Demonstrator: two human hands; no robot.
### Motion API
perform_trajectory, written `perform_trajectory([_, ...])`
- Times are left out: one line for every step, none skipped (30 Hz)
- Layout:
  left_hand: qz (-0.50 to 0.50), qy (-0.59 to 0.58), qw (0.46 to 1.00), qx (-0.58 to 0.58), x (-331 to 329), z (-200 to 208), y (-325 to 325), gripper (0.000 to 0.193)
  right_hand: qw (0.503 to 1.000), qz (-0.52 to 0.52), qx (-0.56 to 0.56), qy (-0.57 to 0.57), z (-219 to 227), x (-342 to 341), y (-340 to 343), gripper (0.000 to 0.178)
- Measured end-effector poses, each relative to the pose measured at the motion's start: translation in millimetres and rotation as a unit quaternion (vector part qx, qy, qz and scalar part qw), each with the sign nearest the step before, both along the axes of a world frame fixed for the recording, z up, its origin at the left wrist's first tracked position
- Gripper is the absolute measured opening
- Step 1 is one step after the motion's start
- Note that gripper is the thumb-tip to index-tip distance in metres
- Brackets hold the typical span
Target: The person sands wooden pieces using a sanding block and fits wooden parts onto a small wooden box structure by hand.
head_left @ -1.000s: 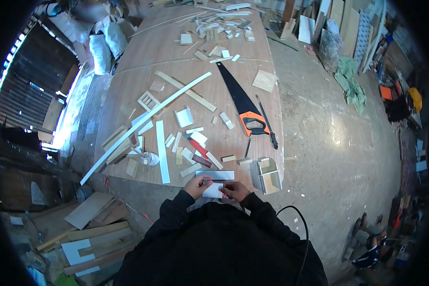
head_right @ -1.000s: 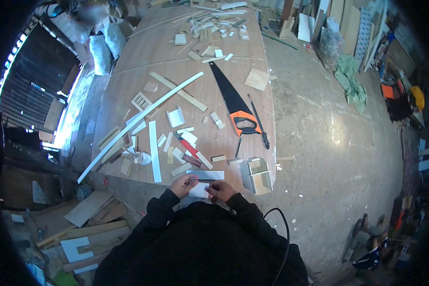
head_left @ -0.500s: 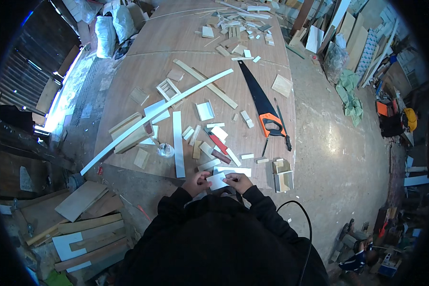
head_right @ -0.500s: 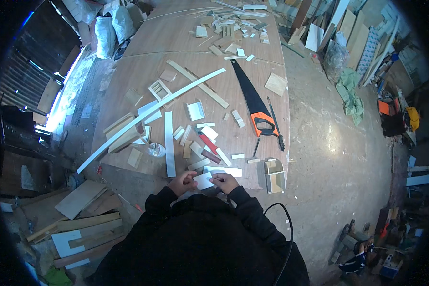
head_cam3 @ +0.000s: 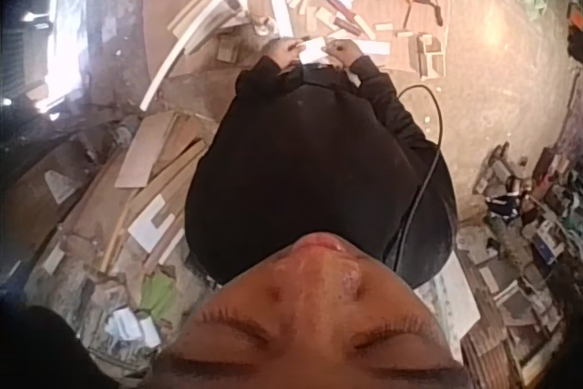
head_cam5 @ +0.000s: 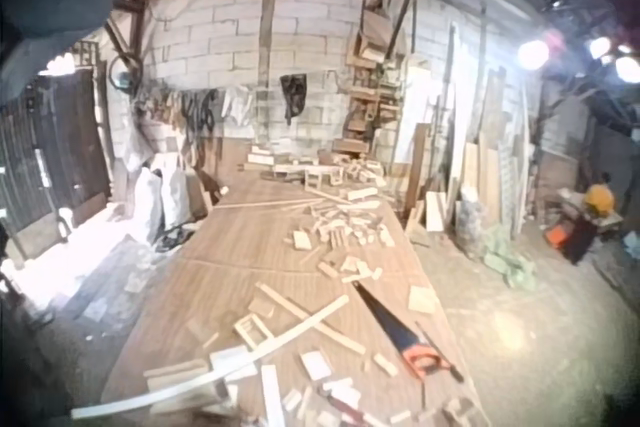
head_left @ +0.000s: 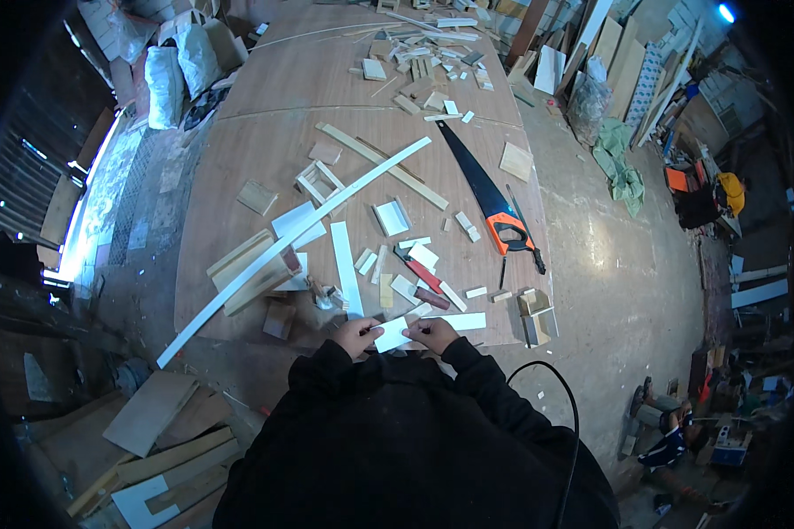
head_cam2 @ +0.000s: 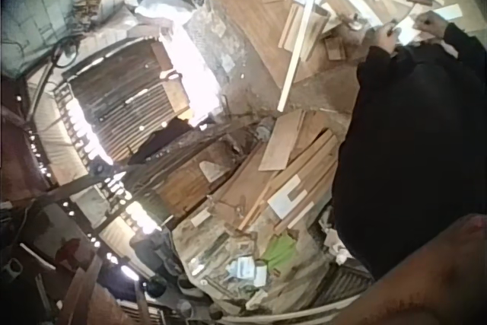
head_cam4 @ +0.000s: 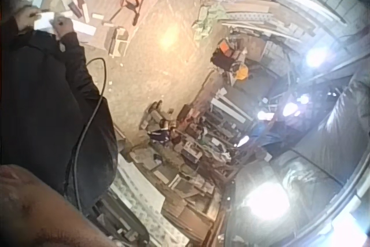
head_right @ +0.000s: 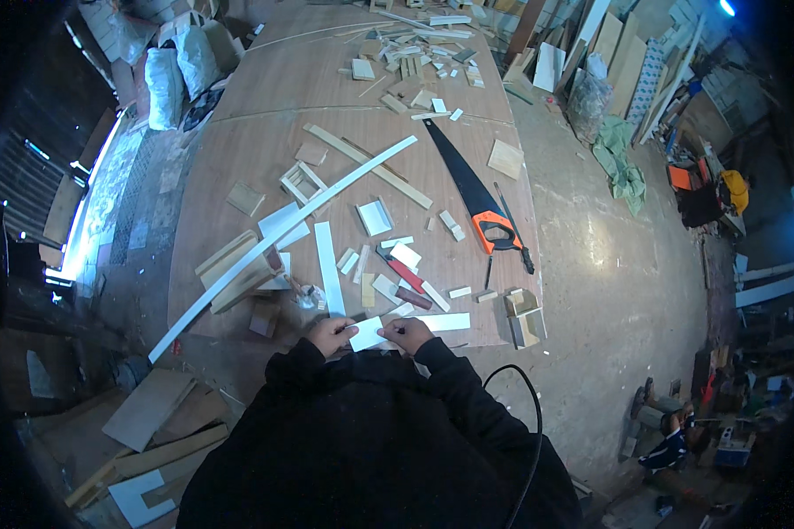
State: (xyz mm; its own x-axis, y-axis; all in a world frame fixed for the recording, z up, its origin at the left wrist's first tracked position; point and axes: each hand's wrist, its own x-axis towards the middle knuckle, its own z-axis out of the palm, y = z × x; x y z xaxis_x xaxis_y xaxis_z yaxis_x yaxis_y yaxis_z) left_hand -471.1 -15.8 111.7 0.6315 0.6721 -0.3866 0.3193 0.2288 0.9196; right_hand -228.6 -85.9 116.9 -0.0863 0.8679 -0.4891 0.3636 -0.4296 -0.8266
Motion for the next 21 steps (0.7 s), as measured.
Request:
perform_trajectory([-0.009, 0.011, 1.0, -0.008, -4.3, -7.5, 2.7, 0.031, 1.0, -0.002, -0.009, -0.012, 2.6, -4.4, 2.7, 0.041])
perform_trajectory([-0.019, 0.022, 0.999, -0.017, -8.5, -13.8, 5.4, 0.031, 1.0, -0.005, -0.019, -0.023, 4.9, -8.6, 5.1, 0.042])
perform_trajectory([-0.03, 0.022, 0.999, -0.016, -6.6, -12.2, 9.4, 0.031, 0.999, -0.016, -0.018, -0.023, 2.3, -8.2, 3.5, 0.042])
perform_trajectory([-0.05, 0.04, 0.998, 0.008, -3.4, -10.7, 12.4, 0.031, 0.999, -0.021, -0.009, -0.041, -0.4, -7.6, 1.4, 0.04])
perform_trajectory([-0.07, 0.057, 0.995, 0.032, 0.5, -9.2, 14.8, 0.03, 0.998, -0.027, 0.0, -0.059, -2.9, -6.0, -1.9, 0.038])
perform_trajectory([-0.083, 0.055, 0.995, 0.032, 5.0, -4.4, 18.3, 0.03, 0.997, -0.04, -0.001, -0.061, -0.2, -4.3, -3.9, 0.038])
perform_trajectory([-0.103, 0.061, 0.993, 0.011, 10.7, 2.8, 21.6, 0.029, 0.996, -0.053, -0.006, -0.069, 2.9, -1.4, -7.8, 0.038])
perform_trajectory([-0.124, 0.068, 0.99, -0.011, 16.8, 5.5, 25.1, 0.029, 0.995, -0.068, -0.011, -0.076, 5.3, 1.4, -11.0, 0.038])
perform_trajectory([-0.14, 0.066, 0.988, -0.011, 21.1, 0.7, 27.0, 0.029, 0.993, -0.084, -0.014, -0.079, 4.4, 4.2, -13.9, 0.038])
perform_trajectory([-0.133, 0.013, 0.991, 0.003, 24.9, -7.7, 27.3, 0.029, 0.993, -0.081, -0.006, -0.086, 0.4, 8.8, -17.1, 0.038])
perform_trajectory([-0.127, -0.04, 0.991, 0.015, 27.5, -15.9, 27.3, 0.028, 0.993, -0.079, 0.001, -0.093, -3.0, 13.9, -22.4, 0.038])
perform_trajectory([-0.147, -0.046, 0.988, 0.011, 29.7, -23.0, 29.6, 0.028, 0.993, -0.095, 0.003, -0.068, -3.6, 14.1, -24.7, 0.037])
perform_trajectory([-0.164, -0.019, 0.986, 0.007, 30.2, -28.7, 34.4, 0.027, 0.993, -0.098, 0.02, -0.062, -3.5, 13.4, -26.2, 0.038])
perform_trajectory([-0.181, 0.008, 0.983, 0.005, 31.6, -34.3, 37.7, 0.027, 0.993, -0.1, 0.037, -0.057, -3.4, 12.9, -27.4, 0.038])
perform_trajectory([-0.159, -0.003, 0.987, 0.006, 34.7, -37.6, 38.2, 0.025, 0.991, -0.122, 0.044, -0.035, -2.2, 12.4, -29.0, 0.038])
perform_trajectory([-0.138, -0.028, 0.989, -0.045, 40.3, -30.4, 39.9, 0.026, 0.988, -0.142, 0.052, -0.012, 1.1, 11.7, -30.5, 0.039])
perform_trajectory([-0.139, -0.041, 0.986, -0.078, 48.6, -23.8, 42.9, 0.026, 0.988, -0.145, 0.05, 0.022, 5.9, 15.0, -34.1, 0.037])
perform_trajectory([-0.131, -0.052, 0.984, -0.108, 53.8, -17.5, 47.8, 0.026, 0.987, -0.155, 0.048, 0.021, 11.1, 16.3, -35.7, 0.037])
perform_trajectory([-0.139, -0.05, 0.983, -0.11, 59.7, -14.9, 49.4, 0.026, 0.98, -0.178, 0.041, 0.079, 16.2, 17.0, -36.8, 0.036])
perform_trajectory([-0.128, -0.09, 0.977, -0.147, 66.1, -12.2, 48.8, 0.028, 0.97, -0.198, 0.034, 0.137, 18.4, 16.8, -38.3, 0.035])
perform_trajectory([-0.115, -0.129, 0.968, -0.181, 71.9, -6.7, 49.1, 0.03, 0.965, -0.2, 0.052, 0.16, 16.5, 19.3, -40.5, 0.031])
